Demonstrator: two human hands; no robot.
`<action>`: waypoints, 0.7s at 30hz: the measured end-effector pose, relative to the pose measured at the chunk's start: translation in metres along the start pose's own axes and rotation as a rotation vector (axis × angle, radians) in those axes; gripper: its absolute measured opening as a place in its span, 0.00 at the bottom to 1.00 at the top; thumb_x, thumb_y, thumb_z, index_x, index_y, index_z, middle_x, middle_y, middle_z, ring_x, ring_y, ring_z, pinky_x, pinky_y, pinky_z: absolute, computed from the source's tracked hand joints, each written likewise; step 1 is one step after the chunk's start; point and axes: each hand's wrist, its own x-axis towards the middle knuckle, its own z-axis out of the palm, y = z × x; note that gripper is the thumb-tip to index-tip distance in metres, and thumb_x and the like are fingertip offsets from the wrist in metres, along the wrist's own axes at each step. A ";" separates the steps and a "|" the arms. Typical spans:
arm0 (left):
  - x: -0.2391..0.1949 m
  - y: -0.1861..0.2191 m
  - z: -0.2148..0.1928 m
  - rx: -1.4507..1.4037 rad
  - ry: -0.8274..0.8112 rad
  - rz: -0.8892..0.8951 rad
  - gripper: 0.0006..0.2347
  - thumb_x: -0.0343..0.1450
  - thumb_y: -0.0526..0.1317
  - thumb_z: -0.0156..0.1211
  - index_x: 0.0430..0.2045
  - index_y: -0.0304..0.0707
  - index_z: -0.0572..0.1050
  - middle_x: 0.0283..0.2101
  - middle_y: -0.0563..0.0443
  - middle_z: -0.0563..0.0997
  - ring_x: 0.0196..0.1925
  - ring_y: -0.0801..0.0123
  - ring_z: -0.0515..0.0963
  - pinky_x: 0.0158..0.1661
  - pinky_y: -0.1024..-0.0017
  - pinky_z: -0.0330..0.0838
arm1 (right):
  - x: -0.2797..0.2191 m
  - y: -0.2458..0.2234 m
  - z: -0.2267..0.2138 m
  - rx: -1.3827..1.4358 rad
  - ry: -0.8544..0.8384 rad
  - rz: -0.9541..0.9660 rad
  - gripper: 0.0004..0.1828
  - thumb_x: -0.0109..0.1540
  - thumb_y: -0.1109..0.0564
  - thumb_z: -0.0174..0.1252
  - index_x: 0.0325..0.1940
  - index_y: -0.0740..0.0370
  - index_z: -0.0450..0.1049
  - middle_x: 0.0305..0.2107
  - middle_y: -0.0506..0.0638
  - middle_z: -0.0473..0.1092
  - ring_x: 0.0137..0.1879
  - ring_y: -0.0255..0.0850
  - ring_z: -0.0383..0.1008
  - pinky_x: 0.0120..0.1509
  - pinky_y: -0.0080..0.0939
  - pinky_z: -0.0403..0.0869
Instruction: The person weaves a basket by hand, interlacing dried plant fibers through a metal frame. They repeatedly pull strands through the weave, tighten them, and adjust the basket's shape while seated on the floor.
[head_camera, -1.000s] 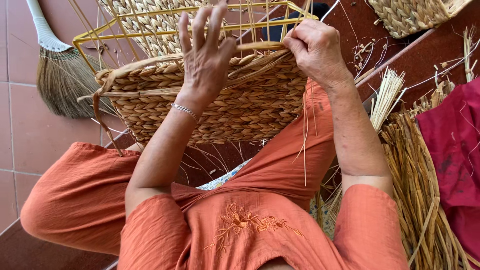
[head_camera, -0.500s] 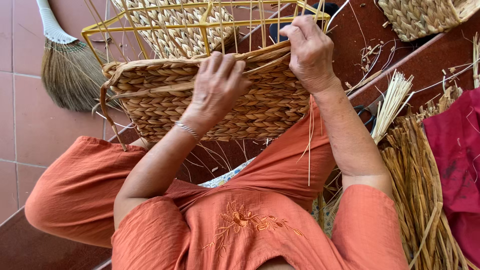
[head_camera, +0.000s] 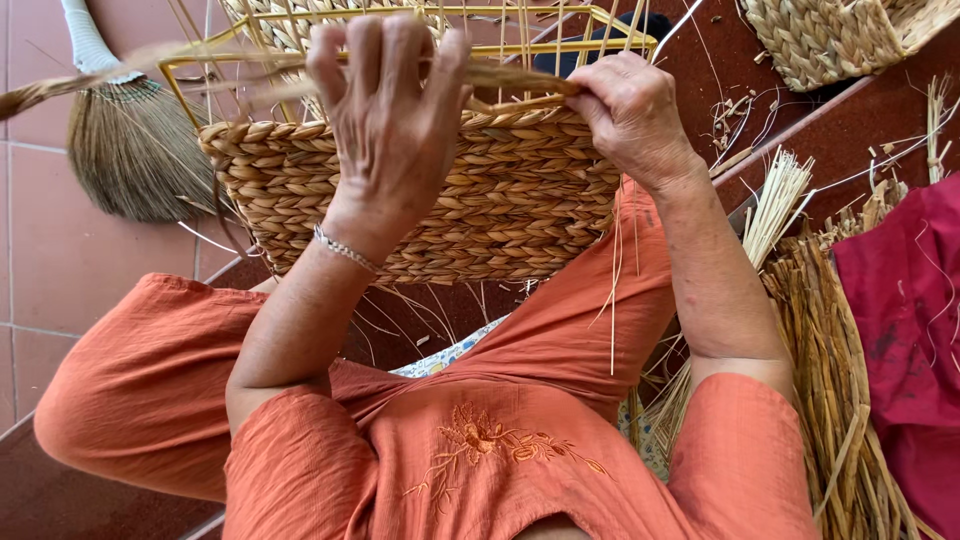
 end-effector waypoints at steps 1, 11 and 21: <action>0.001 0.007 -0.008 -0.018 0.001 0.068 0.10 0.72 0.40 0.63 0.45 0.46 0.74 0.40 0.53 0.72 0.45 0.66 0.70 0.45 0.59 0.66 | 0.000 0.001 0.001 0.016 0.018 0.011 0.03 0.70 0.62 0.66 0.47 0.62 0.80 0.37 0.51 0.78 0.44 0.43 0.79 0.51 0.43 0.78; -0.003 0.064 0.123 -0.509 -0.686 -0.327 0.15 0.74 0.31 0.54 0.56 0.24 0.67 0.23 0.48 0.76 0.22 0.64 0.76 0.23 0.65 0.73 | -0.005 0.002 -0.011 0.127 -0.024 0.121 0.05 0.72 0.60 0.61 0.49 0.63 0.78 0.37 0.52 0.75 0.42 0.44 0.77 0.49 0.44 0.77; -0.016 0.059 0.099 -1.541 -0.172 -1.067 0.09 0.77 0.39 0.47 0.30 0.37 0.72 0.30 0.40 0.82 0.30 0.62 0.85 0.33 0.64 0.85 | -0.003 -0.002 -0.001 0.139 0.098 0.011 0.05 0.72 0.61 0.63 0.52 0.59 0.78 0.45 0.52 0.76 0.50 0.40 0.78 0.54 0.40 0.80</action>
